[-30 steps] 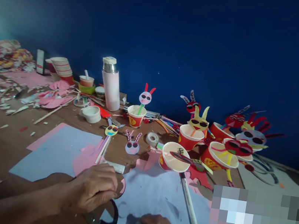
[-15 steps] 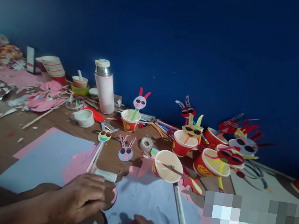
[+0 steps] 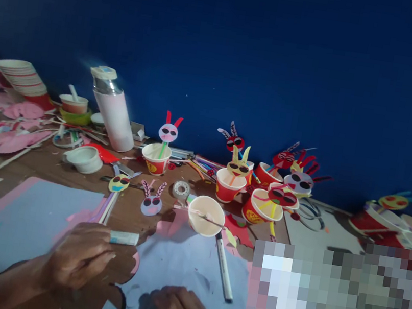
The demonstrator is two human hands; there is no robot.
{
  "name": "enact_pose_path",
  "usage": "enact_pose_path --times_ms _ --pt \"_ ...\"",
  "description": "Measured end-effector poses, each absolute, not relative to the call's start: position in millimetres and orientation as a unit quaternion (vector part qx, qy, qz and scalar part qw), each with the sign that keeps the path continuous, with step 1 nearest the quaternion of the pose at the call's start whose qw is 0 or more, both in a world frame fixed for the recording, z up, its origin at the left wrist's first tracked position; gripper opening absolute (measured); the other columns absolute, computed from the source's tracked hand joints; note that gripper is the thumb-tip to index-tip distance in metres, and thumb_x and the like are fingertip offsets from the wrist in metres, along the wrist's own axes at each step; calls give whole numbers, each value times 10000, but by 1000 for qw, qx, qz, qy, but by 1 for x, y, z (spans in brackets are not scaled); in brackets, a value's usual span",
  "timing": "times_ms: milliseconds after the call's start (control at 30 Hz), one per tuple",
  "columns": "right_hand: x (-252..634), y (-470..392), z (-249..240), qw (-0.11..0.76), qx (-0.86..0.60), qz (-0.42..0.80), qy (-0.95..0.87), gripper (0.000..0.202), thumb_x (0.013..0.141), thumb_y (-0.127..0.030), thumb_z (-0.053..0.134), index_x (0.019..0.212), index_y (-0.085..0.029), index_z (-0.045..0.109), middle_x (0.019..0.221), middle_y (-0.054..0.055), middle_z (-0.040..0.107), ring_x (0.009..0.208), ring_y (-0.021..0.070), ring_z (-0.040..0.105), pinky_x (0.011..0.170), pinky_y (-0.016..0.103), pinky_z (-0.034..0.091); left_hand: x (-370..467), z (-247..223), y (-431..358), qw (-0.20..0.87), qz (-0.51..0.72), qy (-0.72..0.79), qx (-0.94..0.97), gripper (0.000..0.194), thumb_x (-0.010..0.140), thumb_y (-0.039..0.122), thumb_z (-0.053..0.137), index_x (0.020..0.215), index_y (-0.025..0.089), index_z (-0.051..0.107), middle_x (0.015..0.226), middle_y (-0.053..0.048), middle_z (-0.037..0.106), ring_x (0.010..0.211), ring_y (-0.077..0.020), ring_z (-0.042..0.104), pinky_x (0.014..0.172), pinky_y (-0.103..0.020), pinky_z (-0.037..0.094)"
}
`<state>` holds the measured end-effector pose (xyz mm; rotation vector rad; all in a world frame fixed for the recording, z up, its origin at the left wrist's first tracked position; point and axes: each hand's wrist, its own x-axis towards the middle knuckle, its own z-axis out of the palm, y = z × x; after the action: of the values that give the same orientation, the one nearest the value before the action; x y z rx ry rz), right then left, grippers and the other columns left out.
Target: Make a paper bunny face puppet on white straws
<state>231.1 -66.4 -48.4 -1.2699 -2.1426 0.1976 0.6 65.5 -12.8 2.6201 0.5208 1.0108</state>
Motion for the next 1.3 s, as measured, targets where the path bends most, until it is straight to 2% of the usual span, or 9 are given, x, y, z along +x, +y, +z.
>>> enact_pose_path --times_ms 200,500,667,800,967,1200,1300 --pt "229 -67 -34 344 -475 81 -806 260 915 -293 347 1084 -161 494 828 95 667 718 175 629 611 256 526 -10 -20 69 97 293 206 929 267 780 85 496 542 180 420 497 30 410 500 -107 369 519 -267 268" --pt "228 -76 -29 312 -510 154 -786 244 818 -169 473 1058 -178 518 882 80 630 788 182 588 701 280 499 -8 -23 75 100 310 257 910 299 811 118 466 531 183 383 510 41 354 493 -99 348 515 -256 255" --pt "227 -75 -36 308 -502 166 -791 267 794 -169 525 1060 -190 505 920 76 624 824 190 566 718 293 478 -11 -25 78 91 307 277 906 305 821 144 479 544 183 359 521 50 333 494 -91 328 521 -257 245" --pt "225 -75 -31 303 -504 151 -795 253 789 -206 545 1041 -188 527 949 85 596 850 212 535 708 324 455 -15 -32 82 78 299 297 904 313 827 167 490 548 180 347 523 53 327 495 -87 326 532 -250 254" --pt "223 -76 -28 307 -533 131 -777 217 806 -245 537 1018 -201 550 858 63 571 788 205 513 676 332 424 -14 -38 83 71 294 312 901 300 838 189 481 554 177 385 523 52 349 502 -85 353 549 -239 276" --pt "227 -79 -29 339 -512 79 -786 196 820 -178 517 1016 -187 513 902 54 614 787 193 532 708 340 401 -11 -30 85 49 322 357 875 330 844 231 458 521 176 414 491 50 356 476 -87 363 528 -232 291" --pt "232 -78 -30 350 -513 40 -783 200 811 -154 517 1009 -173 498 894 58 621 782 193 546 723 352 400 -11 -23 85 41 319 383 866 334 866 237 413 542 173 463 512 29 424 515 -101 421 555 -231 329"
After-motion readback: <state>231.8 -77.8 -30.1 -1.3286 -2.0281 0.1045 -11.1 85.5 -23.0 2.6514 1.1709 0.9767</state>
